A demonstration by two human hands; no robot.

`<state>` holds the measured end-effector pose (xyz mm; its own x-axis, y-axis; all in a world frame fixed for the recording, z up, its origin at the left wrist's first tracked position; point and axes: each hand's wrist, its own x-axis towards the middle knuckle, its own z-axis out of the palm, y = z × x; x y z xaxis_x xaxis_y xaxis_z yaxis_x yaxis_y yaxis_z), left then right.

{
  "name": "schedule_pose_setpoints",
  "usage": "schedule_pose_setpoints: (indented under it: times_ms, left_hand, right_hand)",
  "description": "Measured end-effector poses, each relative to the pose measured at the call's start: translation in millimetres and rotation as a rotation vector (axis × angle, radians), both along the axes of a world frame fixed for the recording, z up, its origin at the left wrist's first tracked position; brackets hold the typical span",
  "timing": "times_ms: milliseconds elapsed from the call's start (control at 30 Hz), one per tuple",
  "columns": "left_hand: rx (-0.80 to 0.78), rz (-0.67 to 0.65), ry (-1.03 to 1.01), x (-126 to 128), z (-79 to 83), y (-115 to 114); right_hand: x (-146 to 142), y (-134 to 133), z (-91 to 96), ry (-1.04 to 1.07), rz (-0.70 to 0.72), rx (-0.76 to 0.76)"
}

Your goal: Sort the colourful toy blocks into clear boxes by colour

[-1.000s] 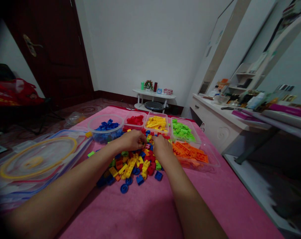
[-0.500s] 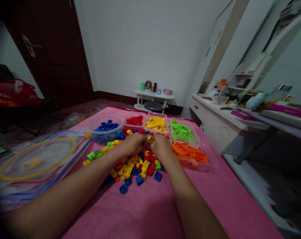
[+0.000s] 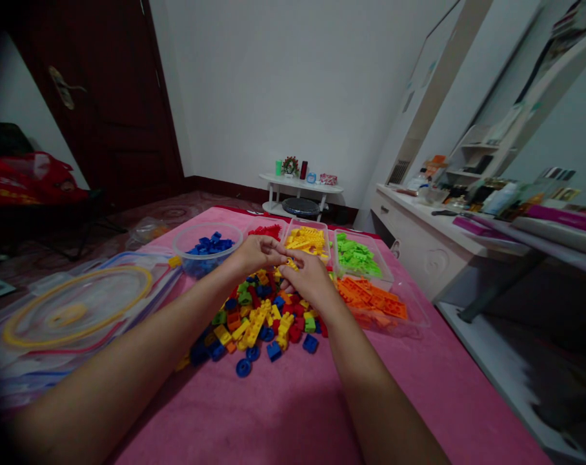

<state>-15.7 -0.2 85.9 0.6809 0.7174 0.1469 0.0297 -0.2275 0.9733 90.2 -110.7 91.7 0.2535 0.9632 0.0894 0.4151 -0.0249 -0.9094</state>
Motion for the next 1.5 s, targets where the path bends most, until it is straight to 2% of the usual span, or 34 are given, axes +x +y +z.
schedule_pose_setpoints:
  times_ms: [133,267,333,433,567,633,700,767,833,900,1000,1133,1233,1400,1500]
  left_hand:
    - [-0.018,-0.015,-0.015,1,-3.2,-1]
    - [0.11,-0.015,0.033,0,-7.9,4]
    - [0.184,0.02,0.055,-1,-10.2,7]
    - [0.227,0.072,0.076,-1,-13.4,11]
    - [0.246,0.082,0.1,1,-17.9,14]
    - [0.293,0.094,0.129,2,-21.3,15]
    - [0.365,0.105,0.177,3,-25.3,16]
    - [0.436,0.102,0.221,5,-29.2,16]
    - [0.509,0.101,0.254,5,-32.5,14]
    - [0.613,0.092,0.281,6,-35.5,10]
    - [0.824,0.013,0.317,8,-40.1,1]
    - [1.024,-0.117,0.401,11,-45.5,-6]
    - [1.029,-0.137,0.455,11,-44.8,-8]
    - [0.915,0.04,0.473,6,-35.6,-9]
    - [0.82,0.096,0.406,4,-30.6,-7]
  right_hand:
    - [-2,4,-4.3,-0.005,-0.048,0.056]
    - [6,0,1.4,-0.033,-0.125,0.006]
    - [12,-6,8.1,-0.068,-0.076,-0.099]
    - [20,-16,17.7,-0.117,0.087,-0.28]
    - [28,-22,19.9,-0.19,0.144,-0.367]
    - [33,-19,16.8,-0.213,0.124,-0.347]
    - [38,-14,13.2,-0.253,0.039,-0.28]
    - [43,-6,10.4,-0.297,-0.155,-0.084]
    - [47,3,7.9,-0.282,-0.338,0.182]
    - [50,10,4.1,-0.231,-0.403,0.371]
    - [51,16,-4.1,-0.312,-0.341,0.362]
    - [51,15,-9.9,-0.579,-0.244,0.137]
    - [53,9,-6.1,-0.675,-0.252,0.029]
    - [50,0,3.4,-0.694,-0.241,0.025]
    - [45,-1,8.0,-0.69,-0.235,0.046]
